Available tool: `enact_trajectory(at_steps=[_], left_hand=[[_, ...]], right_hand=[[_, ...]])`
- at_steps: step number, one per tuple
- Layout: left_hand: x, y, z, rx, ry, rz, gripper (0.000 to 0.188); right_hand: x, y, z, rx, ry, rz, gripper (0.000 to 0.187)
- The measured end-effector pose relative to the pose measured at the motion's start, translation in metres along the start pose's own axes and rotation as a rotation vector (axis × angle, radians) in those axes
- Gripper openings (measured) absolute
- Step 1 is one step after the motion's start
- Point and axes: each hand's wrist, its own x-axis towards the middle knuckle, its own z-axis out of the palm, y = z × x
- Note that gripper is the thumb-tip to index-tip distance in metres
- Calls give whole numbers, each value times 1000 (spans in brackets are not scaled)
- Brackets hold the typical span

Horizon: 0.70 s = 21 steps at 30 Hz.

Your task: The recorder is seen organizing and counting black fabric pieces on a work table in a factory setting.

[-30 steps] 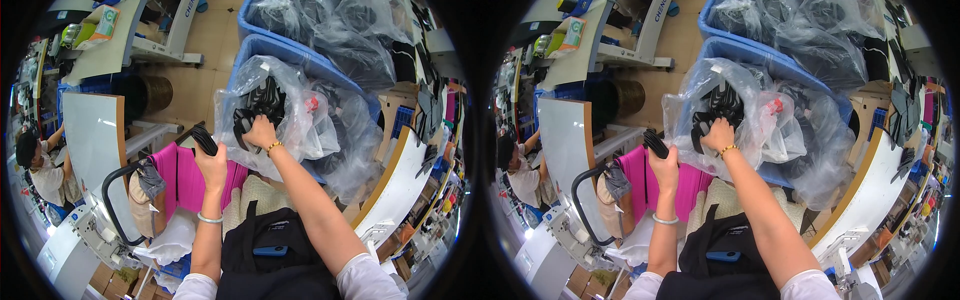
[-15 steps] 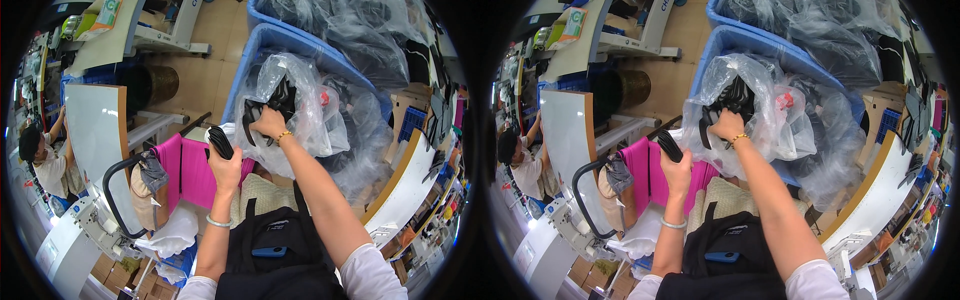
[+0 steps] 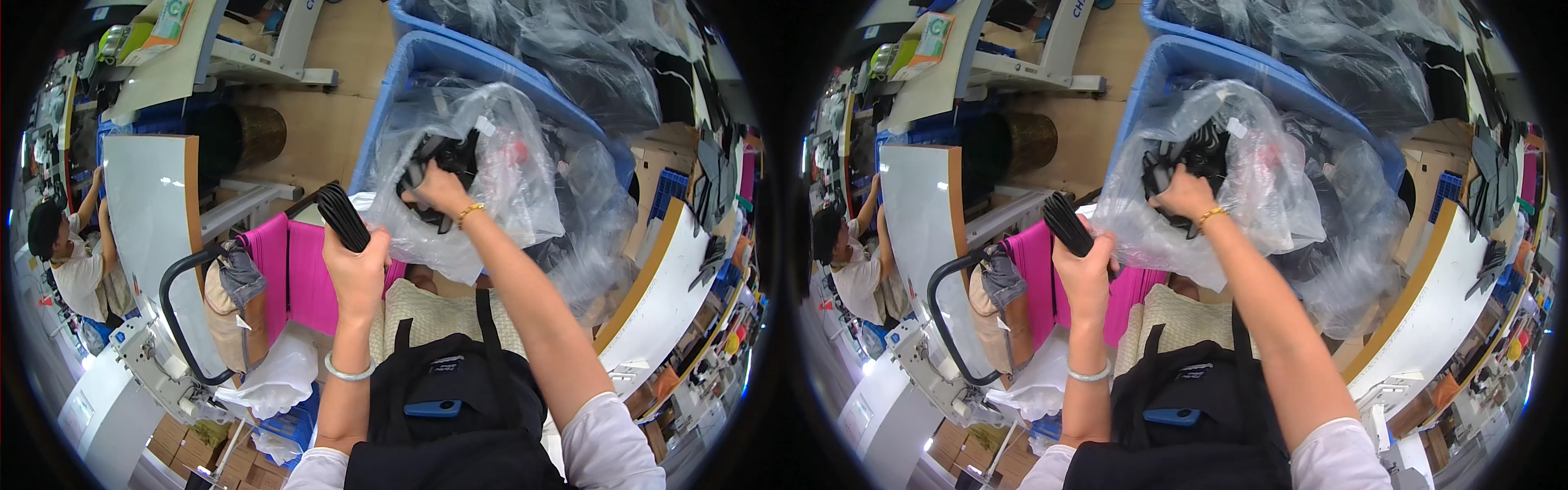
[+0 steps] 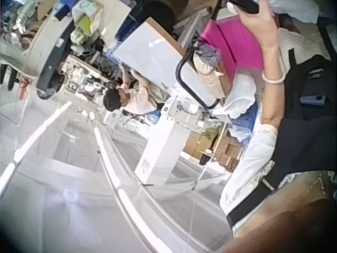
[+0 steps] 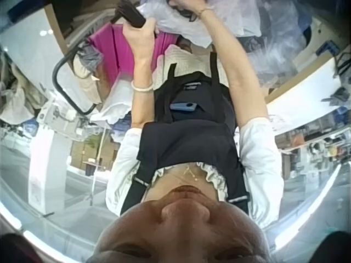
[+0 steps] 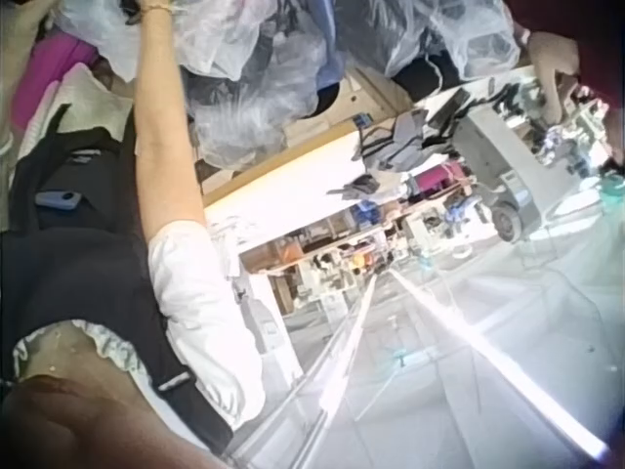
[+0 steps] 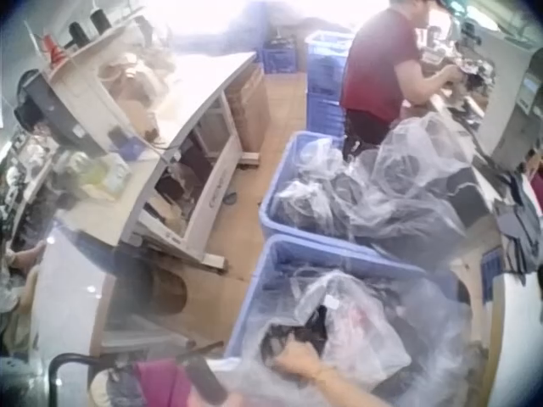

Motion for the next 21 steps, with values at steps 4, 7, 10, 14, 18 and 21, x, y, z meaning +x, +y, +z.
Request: enact_trajectory(at_steps=[4,7,10,14,18,21], left_hand=[[-5,2,6,-14,-44,6,21],[-6,4,9,-11,-42,27,20],[-10,5,17,31,-53,38,20],[-16,-2,4,52,-57,25,19],[-17,9,8,31,-52,30,20],[-15,12,0,79,-40,39,19]], right_hand=[[-5,3,23,7,46,-157,84],[-13,7,24,65,104,-223,82],[-18,5,42,99,371,-197,76],[-18,-8,23,174,287,-66,75],[6,43,2,575,73,-149,68],[-30,29,-30,744,-19,-121,60]])
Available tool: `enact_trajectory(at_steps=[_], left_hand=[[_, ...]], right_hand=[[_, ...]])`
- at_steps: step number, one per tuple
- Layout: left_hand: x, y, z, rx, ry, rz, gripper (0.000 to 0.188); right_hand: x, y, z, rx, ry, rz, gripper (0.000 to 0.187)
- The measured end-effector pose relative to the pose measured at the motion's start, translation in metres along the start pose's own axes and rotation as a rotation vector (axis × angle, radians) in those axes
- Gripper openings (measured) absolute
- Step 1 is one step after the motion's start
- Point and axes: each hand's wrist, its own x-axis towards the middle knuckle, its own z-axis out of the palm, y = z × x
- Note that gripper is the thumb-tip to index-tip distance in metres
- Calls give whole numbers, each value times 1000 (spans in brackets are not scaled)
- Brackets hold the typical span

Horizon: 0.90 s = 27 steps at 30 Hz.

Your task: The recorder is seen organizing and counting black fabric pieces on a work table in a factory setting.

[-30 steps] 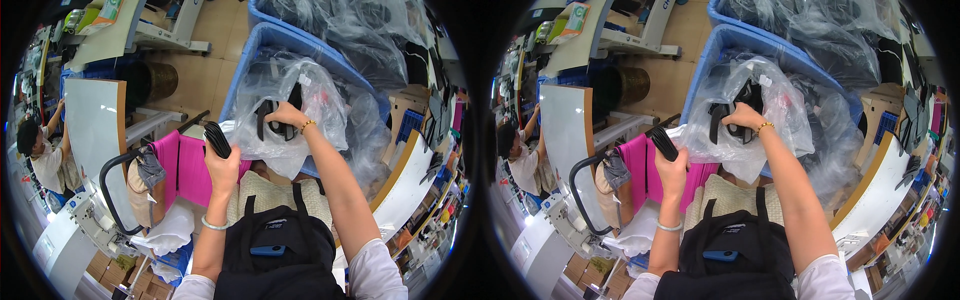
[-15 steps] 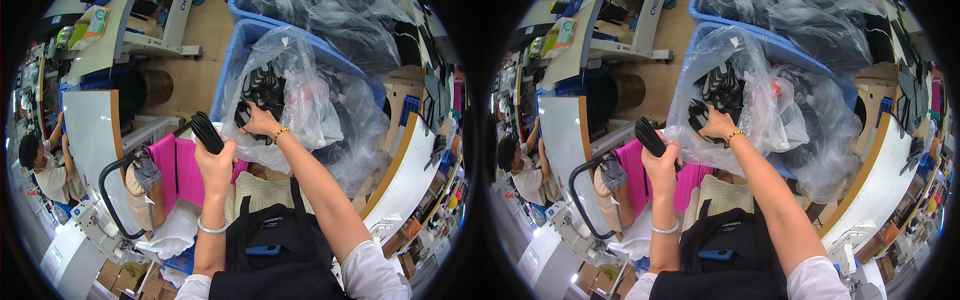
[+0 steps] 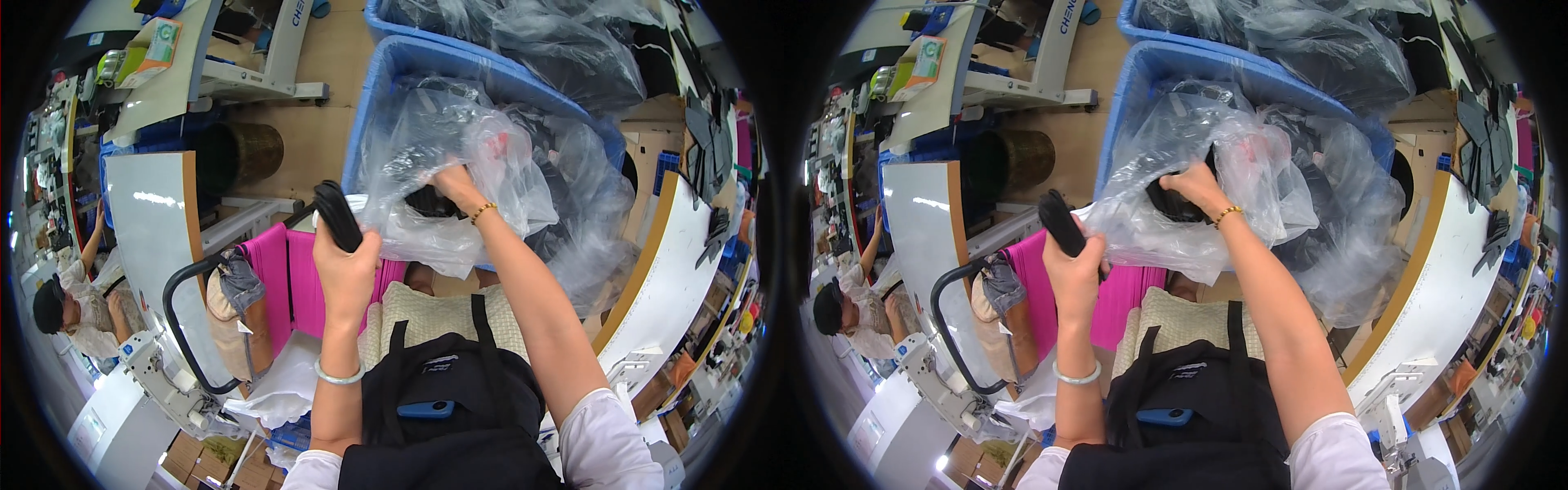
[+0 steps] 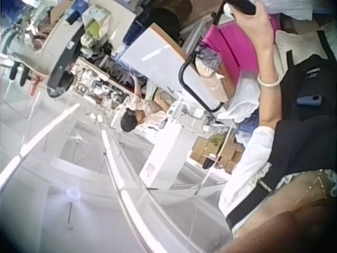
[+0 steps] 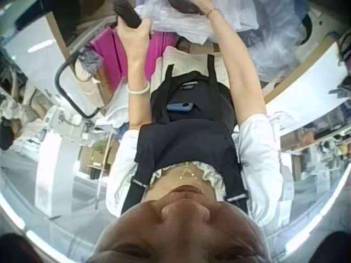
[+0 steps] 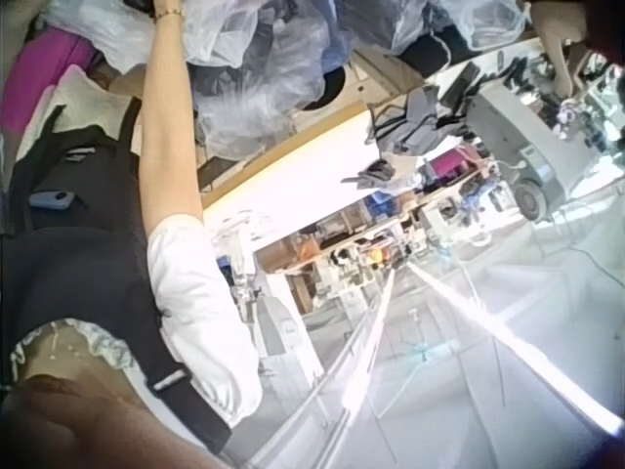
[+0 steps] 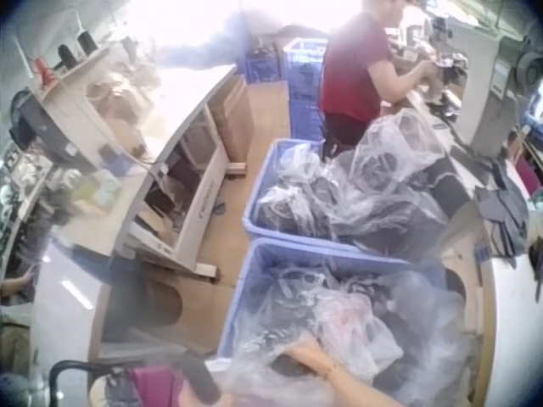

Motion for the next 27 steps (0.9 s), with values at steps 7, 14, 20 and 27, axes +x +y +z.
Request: enact_trajectory(at_steps=[7,14,20,27], left_hand=[[-2,-4,5,51,-88,20,19],[1,-7,-1,53,-51,-18,22],[-4,-16,-3,39,-33,-67,23],[4,-14,3,51,-51,-60,22]], right_hand=[[-10,19,22,-756,469,-265,67],[-30,14,83,-784,473,-234,55],[-31,24,75,-937,540,-361,54],[-18,26,75,-843,423,-248,49]])
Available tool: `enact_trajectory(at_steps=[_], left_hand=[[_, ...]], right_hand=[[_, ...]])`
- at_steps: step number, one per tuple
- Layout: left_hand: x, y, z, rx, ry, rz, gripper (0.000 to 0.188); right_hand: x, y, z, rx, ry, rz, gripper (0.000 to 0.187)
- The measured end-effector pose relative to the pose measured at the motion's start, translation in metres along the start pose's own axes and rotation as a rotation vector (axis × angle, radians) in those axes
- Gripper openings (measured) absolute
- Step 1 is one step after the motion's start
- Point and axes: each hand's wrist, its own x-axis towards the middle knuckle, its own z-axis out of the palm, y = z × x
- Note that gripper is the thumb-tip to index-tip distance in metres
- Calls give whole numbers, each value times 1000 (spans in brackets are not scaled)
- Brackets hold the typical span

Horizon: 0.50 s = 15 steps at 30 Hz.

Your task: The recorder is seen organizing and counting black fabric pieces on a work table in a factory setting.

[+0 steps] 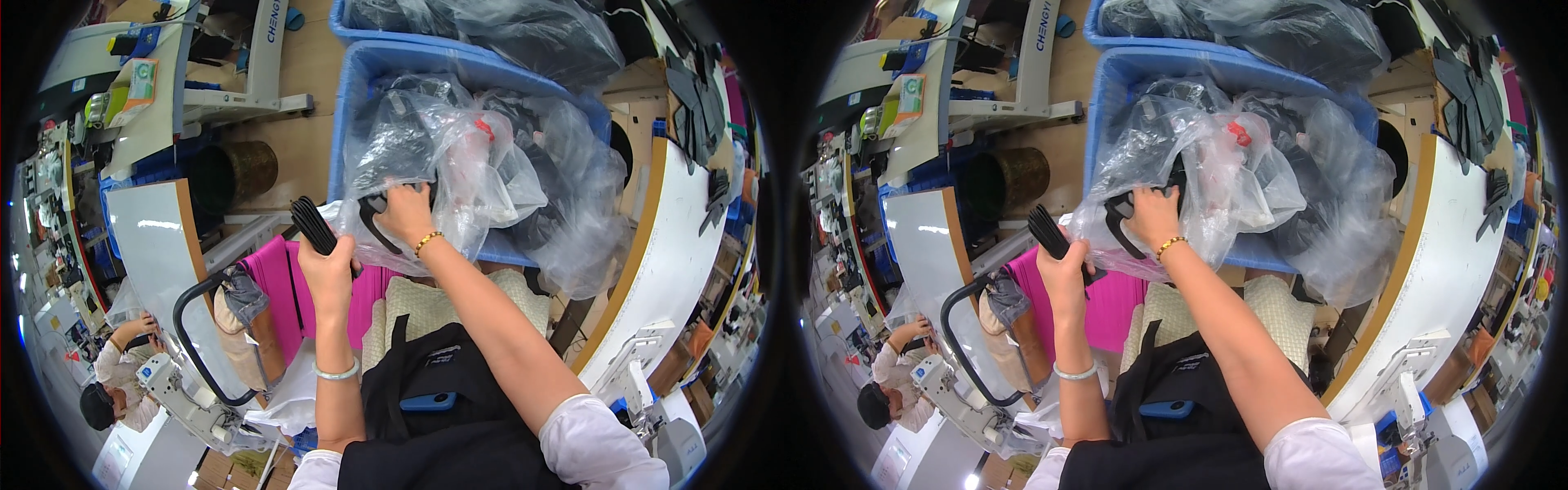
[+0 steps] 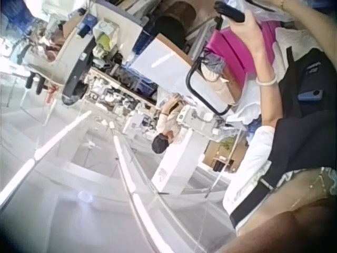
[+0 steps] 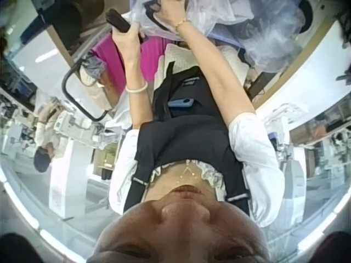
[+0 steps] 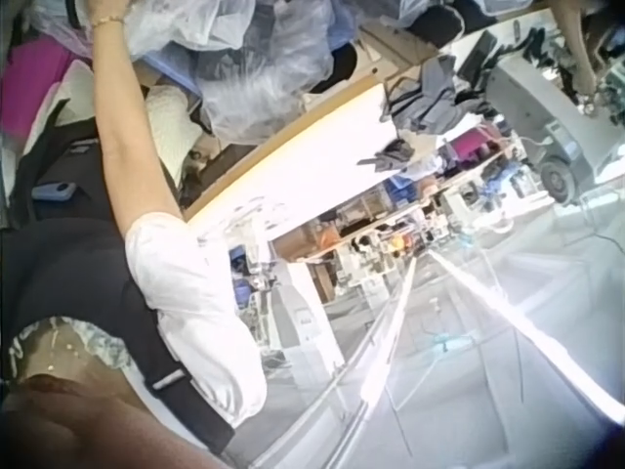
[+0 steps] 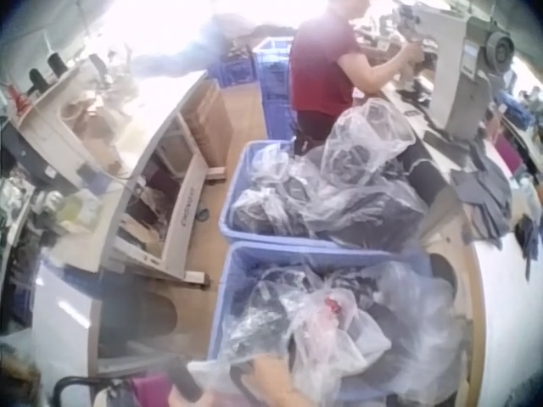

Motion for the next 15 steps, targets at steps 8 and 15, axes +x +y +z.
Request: enact_trajectory(at_steps=[8,15], left_hand=[[6,-5,3,-15,3,12,20],[6,3,4,42,-11,25,18]], right_hand=[[9,6,26,206,-202,-2,72],[17,12,3,325,-137,118,65]])
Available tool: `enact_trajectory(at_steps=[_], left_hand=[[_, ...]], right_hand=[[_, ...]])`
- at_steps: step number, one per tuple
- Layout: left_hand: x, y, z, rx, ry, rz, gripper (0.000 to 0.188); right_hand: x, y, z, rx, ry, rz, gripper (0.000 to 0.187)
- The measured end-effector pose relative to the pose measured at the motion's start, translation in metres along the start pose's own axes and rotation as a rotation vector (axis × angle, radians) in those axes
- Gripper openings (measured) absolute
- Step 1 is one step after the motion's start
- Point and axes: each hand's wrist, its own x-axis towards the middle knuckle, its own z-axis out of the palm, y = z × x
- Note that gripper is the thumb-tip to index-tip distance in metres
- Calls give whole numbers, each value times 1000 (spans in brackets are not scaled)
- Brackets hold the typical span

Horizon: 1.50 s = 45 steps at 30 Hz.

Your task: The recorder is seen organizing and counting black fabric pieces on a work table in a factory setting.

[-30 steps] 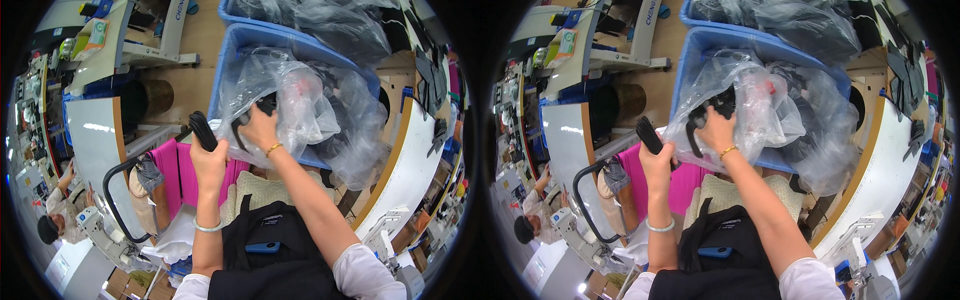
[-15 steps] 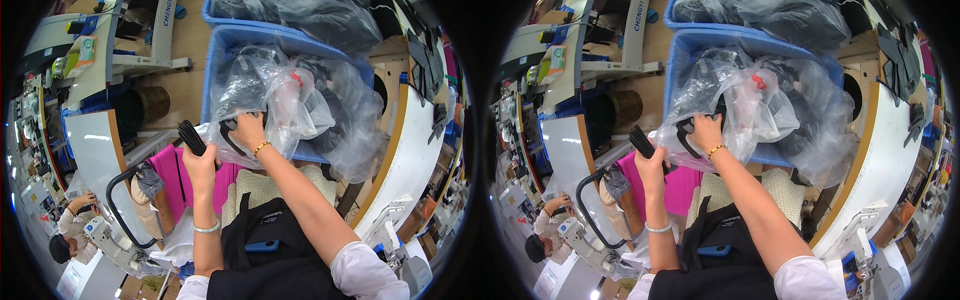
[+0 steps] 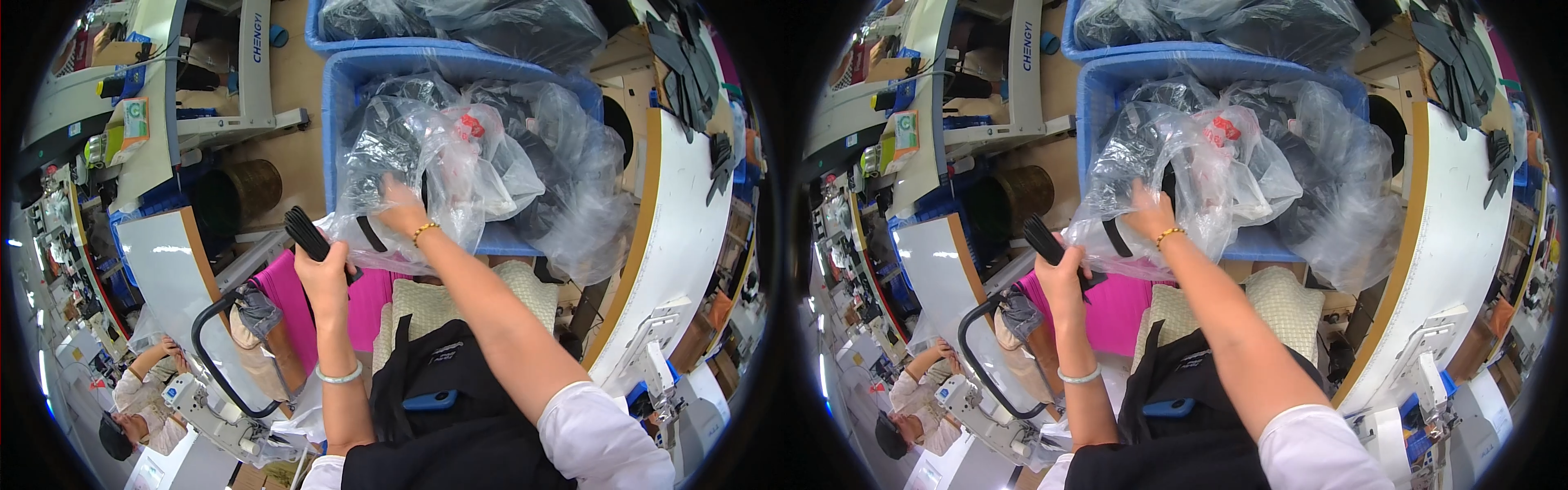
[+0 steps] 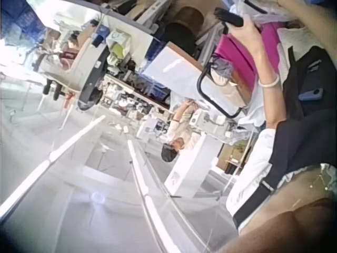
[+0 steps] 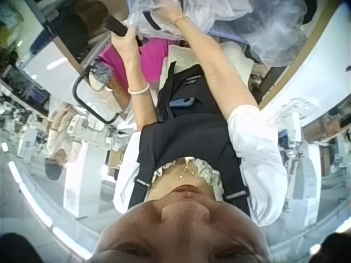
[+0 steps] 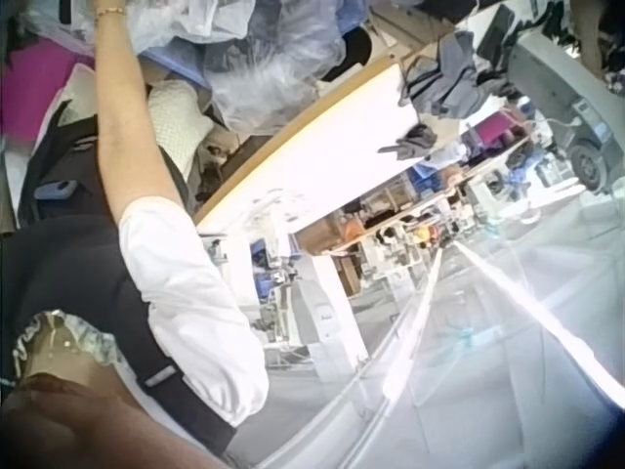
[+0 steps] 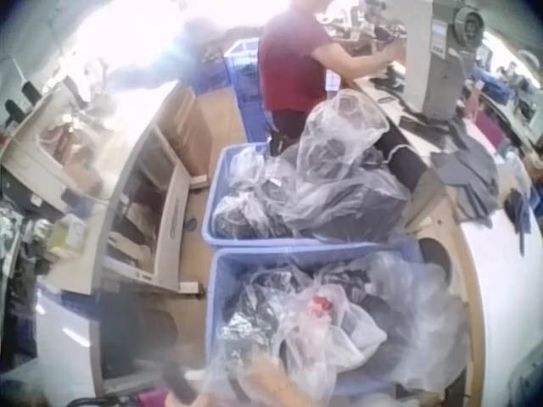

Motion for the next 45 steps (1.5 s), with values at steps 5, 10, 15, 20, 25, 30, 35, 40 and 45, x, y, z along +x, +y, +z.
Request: enact_trajectory(at_steps=[5,10,15,20,25,30,35,40,45], left_hand=[[2,14,-6,93,-30,19,18],[6,18,-5,172,-38,22,16],[20,26,-4,181,-17,83,17],[5,60,2,112,-45,195,19],[-44,106,18,18,-297,179,19],[-108,121,108,203,-739,182,21],[-187,93,221,337,-1134,102,24],[-245,45,322,426,-1257,70,22],[-269,8,388,404,-1318,-223,21]], right_hand=[[-32,-19,-64,213,160,53,46],[-81,-28,-120,806,278,138,25],[-125,0,-171,914,460,54,35],[-220,-2,-263,968,684,133,36],[-319,55,-331,272,887,213,57],[-361,114,-355,-339,885,821,43],[-351,232,-335,-491,998,1164,46],[-359,208,-352,-203,943,1020,88],[-408,223,-354,237,1186,510,79]])
